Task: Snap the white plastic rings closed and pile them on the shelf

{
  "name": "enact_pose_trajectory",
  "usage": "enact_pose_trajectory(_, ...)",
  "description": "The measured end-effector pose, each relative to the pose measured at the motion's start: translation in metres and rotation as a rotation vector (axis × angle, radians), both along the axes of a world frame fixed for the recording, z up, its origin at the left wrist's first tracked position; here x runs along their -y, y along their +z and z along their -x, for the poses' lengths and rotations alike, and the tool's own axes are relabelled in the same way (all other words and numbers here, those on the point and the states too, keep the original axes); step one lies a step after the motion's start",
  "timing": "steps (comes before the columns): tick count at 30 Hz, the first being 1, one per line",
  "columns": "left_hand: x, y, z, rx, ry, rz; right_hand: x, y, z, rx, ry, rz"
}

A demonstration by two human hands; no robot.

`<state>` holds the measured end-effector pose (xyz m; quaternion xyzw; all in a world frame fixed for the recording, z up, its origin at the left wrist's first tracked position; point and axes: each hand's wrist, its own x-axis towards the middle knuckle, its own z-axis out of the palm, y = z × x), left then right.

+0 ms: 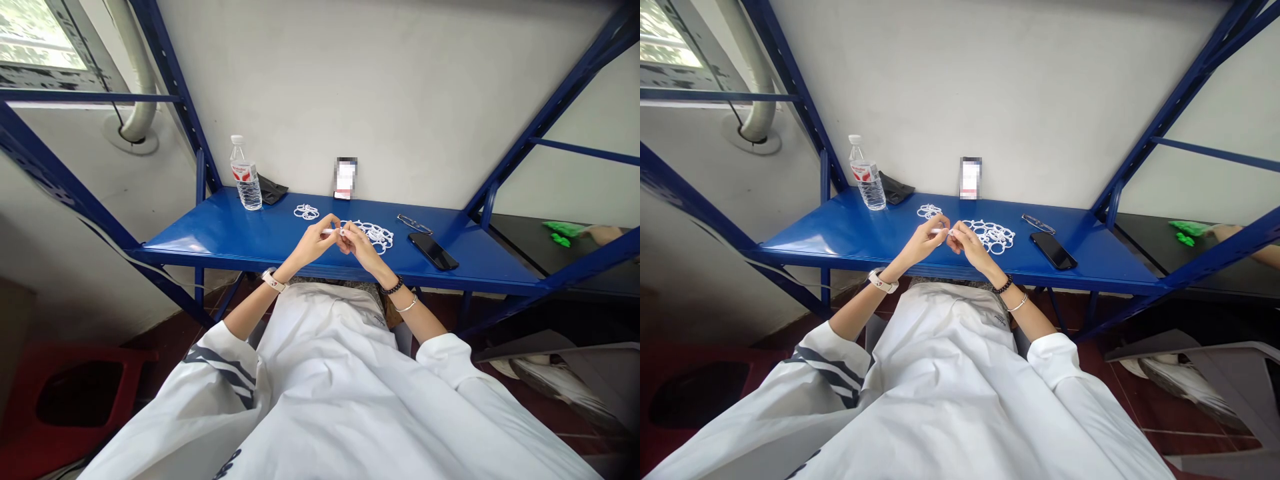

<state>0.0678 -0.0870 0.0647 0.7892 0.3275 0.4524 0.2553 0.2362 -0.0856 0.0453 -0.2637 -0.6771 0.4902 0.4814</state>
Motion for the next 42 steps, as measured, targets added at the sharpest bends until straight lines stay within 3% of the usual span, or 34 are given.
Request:
enact_pose_trajectory(4,0.003,0.004,0.002,-0.038,-0.011,-0.011,0.002,0.004,-0.002,0.052,0.001,0.013)
enact_pose_trajectory(8,0.0,0.001,0.003,-0.167,-0.027,0.009,-0.004,0.004,-0.009,0.209,-0.108,-0.047)
enact_pose_trajectory(10,-0.007,-0.005,0.005,-0.252,0.009,0.02,-0.01,0.003,-0.015,0.328,-0.225,-0.134)
enact_pose_trajectory(13,-0.02,-0.017,0.011,-0.437,0.135,-0.014,-0.022,0.004,-0.032,0.572,-0.523,-0.244)
enact_pose_trajectory(17,-0.034,-0.035,0.019,-0.73,0.342,-0.045,-0.035,0.009,-0.061,0.901,-0.876,-0.249)
enact_pose_trajectory(20,-0.041,-0.046,0.021,-0.832,0.39,-0.016,-0.039,0.013,-0.078,1.078,-0.957,-0.177)
enact_pose_trajectory(23,-0.047,-0.051,0.02,-0.814,0.359,-0.012,-0.038,0.017,-0.084,1.136,-0.98,-0.158)
enact_pose_trajectory(26,-0.052,-0.049,0.02,-0.738,0.289,-0.016,-0.034,0.02,-0.081,1.07,-0.914,-0.188)
enact_pose_trajectory(34,-0.031,-0.016,0.016,-0.271,-0.167,-0.088,-0.03,0.019,-0.063,0.694,-0.396,-0.105)
enact_pose_trajectory(42,-0.007,0.008,0.015,-0.141,-0.281,-0.091,-0.016,0.023,-0.049,0.448,-0.011,-0.036)
